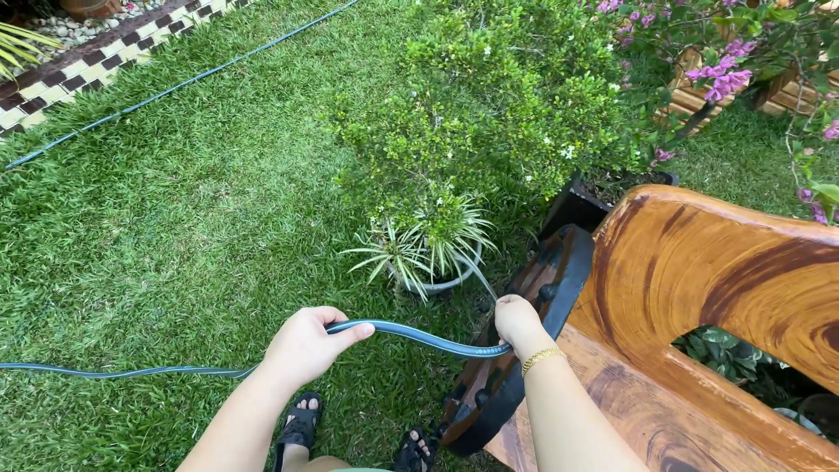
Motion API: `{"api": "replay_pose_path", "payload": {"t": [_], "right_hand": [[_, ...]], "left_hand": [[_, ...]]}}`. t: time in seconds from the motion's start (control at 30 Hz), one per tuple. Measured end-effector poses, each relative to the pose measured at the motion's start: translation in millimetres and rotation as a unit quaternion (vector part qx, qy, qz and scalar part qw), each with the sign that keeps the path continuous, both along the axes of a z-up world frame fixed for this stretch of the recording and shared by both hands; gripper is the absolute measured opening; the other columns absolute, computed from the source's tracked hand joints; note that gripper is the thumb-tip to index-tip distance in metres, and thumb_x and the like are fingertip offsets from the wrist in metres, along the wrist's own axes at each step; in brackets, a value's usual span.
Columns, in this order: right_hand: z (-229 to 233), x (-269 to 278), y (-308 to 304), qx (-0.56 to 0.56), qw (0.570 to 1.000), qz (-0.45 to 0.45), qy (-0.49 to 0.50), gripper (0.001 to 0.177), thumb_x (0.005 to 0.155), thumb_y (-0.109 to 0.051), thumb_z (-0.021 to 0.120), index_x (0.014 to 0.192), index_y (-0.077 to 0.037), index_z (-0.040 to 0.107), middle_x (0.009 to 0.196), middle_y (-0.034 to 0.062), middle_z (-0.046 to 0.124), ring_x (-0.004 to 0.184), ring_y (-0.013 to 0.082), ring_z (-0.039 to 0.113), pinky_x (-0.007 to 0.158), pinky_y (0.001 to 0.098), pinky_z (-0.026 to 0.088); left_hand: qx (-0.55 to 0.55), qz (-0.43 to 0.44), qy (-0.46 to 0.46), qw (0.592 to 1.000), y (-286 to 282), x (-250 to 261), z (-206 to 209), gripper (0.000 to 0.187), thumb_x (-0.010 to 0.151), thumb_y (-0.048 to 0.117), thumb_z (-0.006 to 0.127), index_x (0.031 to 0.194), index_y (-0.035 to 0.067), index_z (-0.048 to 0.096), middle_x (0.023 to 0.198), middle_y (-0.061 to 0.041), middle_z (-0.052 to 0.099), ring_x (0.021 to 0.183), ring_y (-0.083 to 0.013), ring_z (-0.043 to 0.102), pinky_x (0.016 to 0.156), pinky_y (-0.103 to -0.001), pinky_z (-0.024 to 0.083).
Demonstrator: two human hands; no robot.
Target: The person waters multiple potted plants and a garden bed using a hose. They move along the garden bed, directing water to various plants including leafy greens, flowering shrubs, and potted specimens on the lawn.
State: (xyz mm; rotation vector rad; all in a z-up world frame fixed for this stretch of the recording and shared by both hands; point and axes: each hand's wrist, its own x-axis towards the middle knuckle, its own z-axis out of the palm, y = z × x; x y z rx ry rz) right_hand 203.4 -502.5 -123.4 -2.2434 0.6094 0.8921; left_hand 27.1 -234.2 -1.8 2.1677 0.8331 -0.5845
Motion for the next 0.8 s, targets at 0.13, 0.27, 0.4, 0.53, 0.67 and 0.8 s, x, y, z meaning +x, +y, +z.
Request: {"api": "replay_pose_path", "payload": {"t": [0.13,0.27,0.4,0.53,0.67,0.8], "right_hand": [[-29.1,11.4,-20.8,0.019,0.989,0.069,-0.128,0.041,0.095,-0.022,0.044,0.123,-0.005,0.069,0.068,0.0187,0.072,0.044,0.0242,0.069,0.041,0.0262,0.057],[-20.8,17.1,-32.4,0.015,0.987,0.081,-0.139,0.037,0.094,-0.024,0.048,0.118,-0.008,0.072,0.069,0.0161,0.074,0.045,0.0232,0.071,0.042,0.0283,0.06],[-20.8,21.4,-42.9,0.015,0.986,0.087,-0.143,0.037,0.095,-0.025,0.048,0.119,-0.011,0.073,0.072,0.0152,0.074,0.046,0.0228,0.071,0.043,0.0277,0.06],[-0.1,13.5,-40.6,0.008,0.986,0.105,-0.133,0.039,0.096,-0.023,0.047,0.123,-0.009,0.071,0.077,0.0168,0.073,0.047,0.0223,0.071,0.044,0.0251,0.059],[1.5,16.4,-43.7,0.007,0.984,0.112,-0.135,0.037,0.096,-0.024,0.048,0.121,-0.009,0.072,0.076,0.0165,0.073,0.048,0.023,0.071,0.044,0.0278,0.06],[-6.2,20.1,-49.3,0.011,0.983,0.117,-0.141,0.036,0.095,-0.025,0.049,0.119,-0.013,0.074,0.074,0.0146,0.072,0.046,0.0217,0.07,0.043,0.0279,0.059]], "left_hand": [[-0.061,0.064,-0.113,0.99,-6.8,-3.4,-4.3,0.032,0.074,0.041,0.086,0.078,0.009,0.081,0.058,-0.006,0.063,0.06,-0.0184,0.06,0.059,-0.027,0.042],[-0.064,0.058,-0.119,0.989,-16.0,2.0,-10.2,0.032,0.074,0.041,0.086,0.078,0.009,0.081,0.059,-0.008,0.063,0.06,-0.0195,0.059,0.059,-0.028,0.042],[-0.07,0.058,-0.115,0.989,-25.2,4.0,-10.0,0.031,0.074,0.039,0.086,0.076,0.008,0.081,0.058,-0.007,0.062,0.059,-0.0179,0.058,0.058,-0.026,0.041],[-0.072,0.06,-0.127,0.987,-31.2,5.1,-15.6,0.028,0.077,0.034,0.087,0.076,0.007,0.083,0.057,-0.007,0.065,0.056,-0.0178,0.058,0.056,-0.026,0.041],[-0.069,0.055,-0.131,0.987,-32.3,6.7,-19.3,0.032,0.073,0.039,0.088,0.075,0.007,0.082,0.057,-0.008,0.065,0.058,-0.0194,0.058,0.057,-0.028,0.041],[-0.076,0.056,-0.122,0.988,-36.1,3.5,-16.2,0.034,0.072,0.04,0.088,0.075,0.007,0.081,0.058,-0.007,0.063,0.059,-0.0179,0.058,0.058,-0.027,0.041]]}}
